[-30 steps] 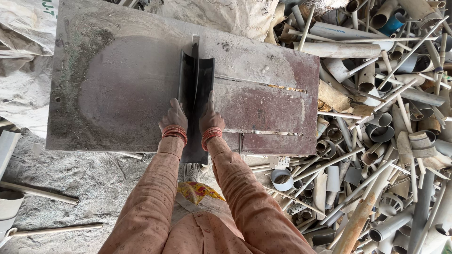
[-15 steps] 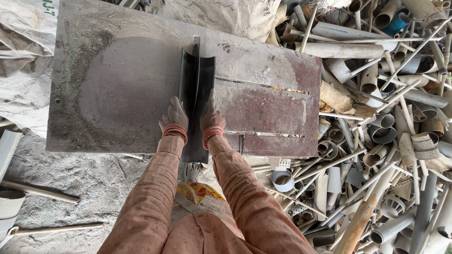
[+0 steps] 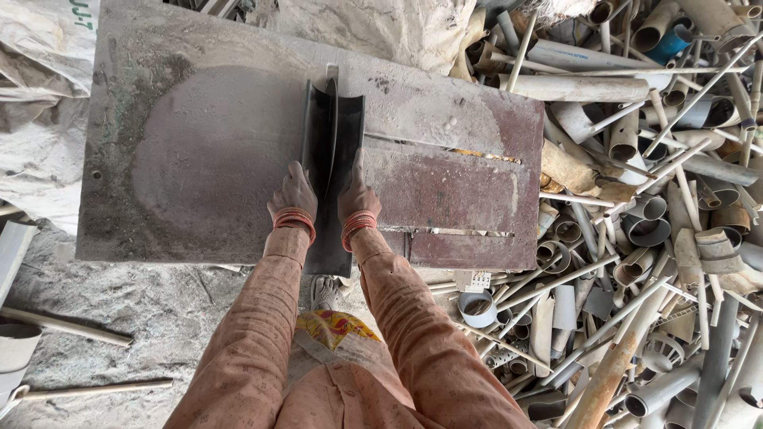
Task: The person positions a black plastic pipe onto a table saw and pushes it through the rotating blade to cut it lengthwise into two semi-circular halves.
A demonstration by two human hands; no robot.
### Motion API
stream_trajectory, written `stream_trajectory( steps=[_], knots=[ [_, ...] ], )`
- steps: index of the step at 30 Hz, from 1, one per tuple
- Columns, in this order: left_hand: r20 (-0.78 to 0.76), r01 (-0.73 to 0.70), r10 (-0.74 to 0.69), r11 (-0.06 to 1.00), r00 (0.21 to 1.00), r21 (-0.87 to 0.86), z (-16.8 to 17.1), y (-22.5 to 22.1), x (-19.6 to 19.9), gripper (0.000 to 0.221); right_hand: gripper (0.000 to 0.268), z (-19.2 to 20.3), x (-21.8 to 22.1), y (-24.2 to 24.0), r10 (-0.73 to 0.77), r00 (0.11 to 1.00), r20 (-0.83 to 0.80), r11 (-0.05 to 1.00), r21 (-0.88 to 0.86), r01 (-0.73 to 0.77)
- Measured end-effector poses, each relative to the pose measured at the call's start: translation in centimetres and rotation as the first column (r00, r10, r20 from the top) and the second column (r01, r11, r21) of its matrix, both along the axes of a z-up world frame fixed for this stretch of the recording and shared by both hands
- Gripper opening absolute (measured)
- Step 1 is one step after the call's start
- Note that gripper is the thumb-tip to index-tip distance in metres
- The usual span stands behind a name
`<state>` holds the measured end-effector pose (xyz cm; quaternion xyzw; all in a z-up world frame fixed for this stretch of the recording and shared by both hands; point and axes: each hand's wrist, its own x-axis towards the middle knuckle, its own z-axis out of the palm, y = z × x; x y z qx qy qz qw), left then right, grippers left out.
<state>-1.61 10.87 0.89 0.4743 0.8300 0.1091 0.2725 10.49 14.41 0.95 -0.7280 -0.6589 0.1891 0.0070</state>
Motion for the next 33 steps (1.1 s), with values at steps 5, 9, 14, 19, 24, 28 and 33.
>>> stream_trajectory(
  steps=[5, 9, 14, 19, 24, 28, 33],
  knots=[
    [0.024, -0.041, 0.041, 0.999, 0.999, 0.022, 0.5, 0.3, 0.2, 0.026, 0.058, 0.1, 0.0, 0.1, -0.018, 1.000, -0.017, 1.000, 0.021, 0.018],
    [0.091, -0.059, 0.064, 0.996, 0.994, -0.061, 0.3, 0.1, 0.1, 0.031, 0.060, -0.1, 0.3, 0.0, -0.038, 0.998, -0.041, 0.999, -0.020, 0.038],
    [0.166, -0.055, 0.061, 0.998, 0.984, -0.044, -1.0, -7.2, 0.5, 0.034, 0.081, -0.7, 2.6, -4.9, -0.066, 0.934, -0.352, 0.997, 0.006, 0.073],
    [0.239, -0.080, 0.082, 0.997, 0.968, -0.021, -2.3, -19.5, 2.6, 0.039, 0.075, -2.4, 5.7, -18.2, 0.249, 0.810, -0.532, 0.915, 0.403, -0.016],
    [0.193, -0.106, 0.106, 0.994, 0.975, -0.008, -3.7, -21.9, 3.9, 0.037, 0.067, -3.4, 6.7, -24.8, 0.024, 0.893, -0.450, 0.993, 0.117, 0.032],
    [0.173, -0.123, 0.106, 0.988, 0.979, 0.091, -3.4, -17.5, 2.8, 0.030, 0.063, -2.7, 6.7, -26.4, -0.104, 0.942, -0.319, 0.992, -0.106, 0.073],
    [0.075, -0.122, 0.113, 0.984, 0.991, 0.133, -2.9, -15.3, 3.1, 0.029, 0.055, -4.1, 6.0, -24.1, -0.063, 0.991, -0.121, 0.998, -0.006, 0.063]
  ],
)
